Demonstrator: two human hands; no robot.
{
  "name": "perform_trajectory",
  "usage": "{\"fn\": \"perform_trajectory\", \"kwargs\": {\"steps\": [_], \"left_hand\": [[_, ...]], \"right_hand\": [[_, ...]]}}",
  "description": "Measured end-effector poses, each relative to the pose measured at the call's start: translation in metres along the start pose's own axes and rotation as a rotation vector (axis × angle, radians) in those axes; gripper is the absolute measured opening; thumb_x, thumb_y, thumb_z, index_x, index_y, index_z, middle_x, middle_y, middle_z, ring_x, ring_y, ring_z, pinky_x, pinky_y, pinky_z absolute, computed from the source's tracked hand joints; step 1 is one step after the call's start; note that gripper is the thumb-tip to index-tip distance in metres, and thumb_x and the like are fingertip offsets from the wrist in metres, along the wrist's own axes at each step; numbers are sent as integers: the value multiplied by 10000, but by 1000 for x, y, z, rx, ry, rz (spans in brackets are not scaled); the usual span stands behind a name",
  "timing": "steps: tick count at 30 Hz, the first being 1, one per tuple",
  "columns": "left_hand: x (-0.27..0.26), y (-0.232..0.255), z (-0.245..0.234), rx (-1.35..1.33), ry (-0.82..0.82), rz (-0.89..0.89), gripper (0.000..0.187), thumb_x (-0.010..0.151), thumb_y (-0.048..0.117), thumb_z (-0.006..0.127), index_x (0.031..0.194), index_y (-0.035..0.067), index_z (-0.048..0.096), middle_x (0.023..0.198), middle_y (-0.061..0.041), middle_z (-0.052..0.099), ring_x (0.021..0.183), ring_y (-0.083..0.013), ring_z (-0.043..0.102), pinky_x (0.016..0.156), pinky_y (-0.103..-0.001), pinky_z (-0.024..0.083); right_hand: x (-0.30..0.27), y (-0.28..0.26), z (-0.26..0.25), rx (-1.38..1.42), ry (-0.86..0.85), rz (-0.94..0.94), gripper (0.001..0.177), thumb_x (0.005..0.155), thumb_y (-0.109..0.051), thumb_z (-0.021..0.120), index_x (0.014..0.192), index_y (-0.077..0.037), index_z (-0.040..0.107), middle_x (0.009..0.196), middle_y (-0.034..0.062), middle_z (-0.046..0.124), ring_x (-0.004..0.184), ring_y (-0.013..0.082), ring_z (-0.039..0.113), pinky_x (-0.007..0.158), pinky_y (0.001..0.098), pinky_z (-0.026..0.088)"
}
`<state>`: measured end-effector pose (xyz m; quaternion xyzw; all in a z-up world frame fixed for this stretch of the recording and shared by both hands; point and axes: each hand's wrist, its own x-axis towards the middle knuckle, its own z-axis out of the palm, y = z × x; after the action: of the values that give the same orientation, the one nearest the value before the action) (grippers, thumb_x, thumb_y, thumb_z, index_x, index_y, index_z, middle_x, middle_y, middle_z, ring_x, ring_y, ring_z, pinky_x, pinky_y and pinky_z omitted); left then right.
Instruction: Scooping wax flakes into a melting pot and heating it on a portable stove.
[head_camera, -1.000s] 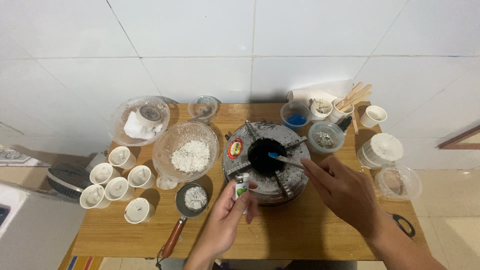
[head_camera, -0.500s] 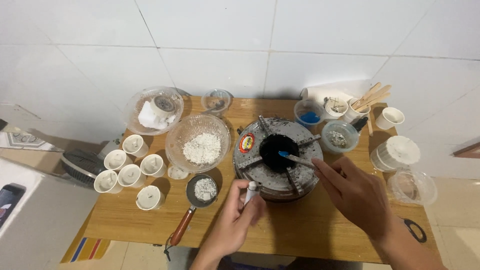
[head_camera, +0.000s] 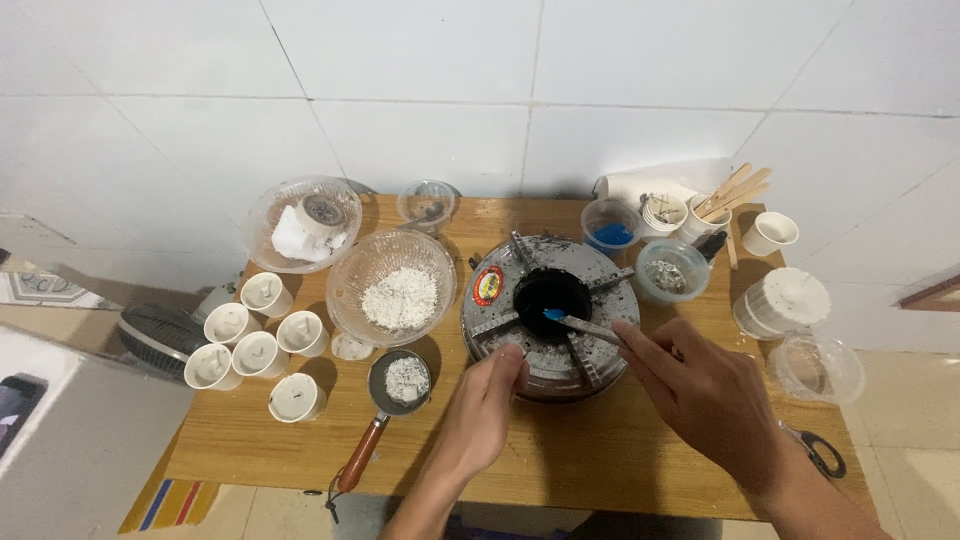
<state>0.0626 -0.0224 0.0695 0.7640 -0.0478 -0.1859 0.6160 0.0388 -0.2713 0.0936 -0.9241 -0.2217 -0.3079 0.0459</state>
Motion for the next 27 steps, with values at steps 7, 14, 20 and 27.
{"fn": "perform_trajectory", "kwargs": {"steps": [7, 14, 20, 27], "left_hand": [[12, -4, 7, 25, 22, 12, 539, 1081, 366, 326, 577, 178, 364, 617, -176, 602, 1413, -249, 671, 1240, -356, 442], [16, -9, 6, 53, 75, 87, 507, 1085, 425, 304, 614, 237, 310, 553, 73, 268, 513, -90, 267, 907, -364, 600], [22, -17, 6, 109, 88, 53, 547, 1113, 400, 296, 610, 195, 359, 566, 34, 323, 548, -127, 327, 589, -344, 313], [22, -21, 11, 80, 53, 136, 462, 1087, 254, 241, 634, 221, 327, 594, 51, 274, 551, -103, 298, 988, -370, 575]], "right_hand": [[-1, -7, -4, 40, -6, 31, 303, 970, -203, 704, 1272, -180, 696, 825, -11, 549, 511, 176, 434, 348, 332, 351], [2, -9, -5, 65, -3, -9, 335, 968, -184, 705, 1302, -174, 677, 832, -8, 560, 531, 159, 467, 393, 318, 384], [2, -11, -6, 57, -4, -14, 325, 963, -168, 707, 1287, -160, 684, 821, 3, 559, 531, 163, 465, 383, 317, 375], [1, -11, -6, 31, -19, -20, 305, 969, -179, 695, 1274, -168, 685, 796, -6, 521, 524, 160, 428, 372, 322, 352]]}}
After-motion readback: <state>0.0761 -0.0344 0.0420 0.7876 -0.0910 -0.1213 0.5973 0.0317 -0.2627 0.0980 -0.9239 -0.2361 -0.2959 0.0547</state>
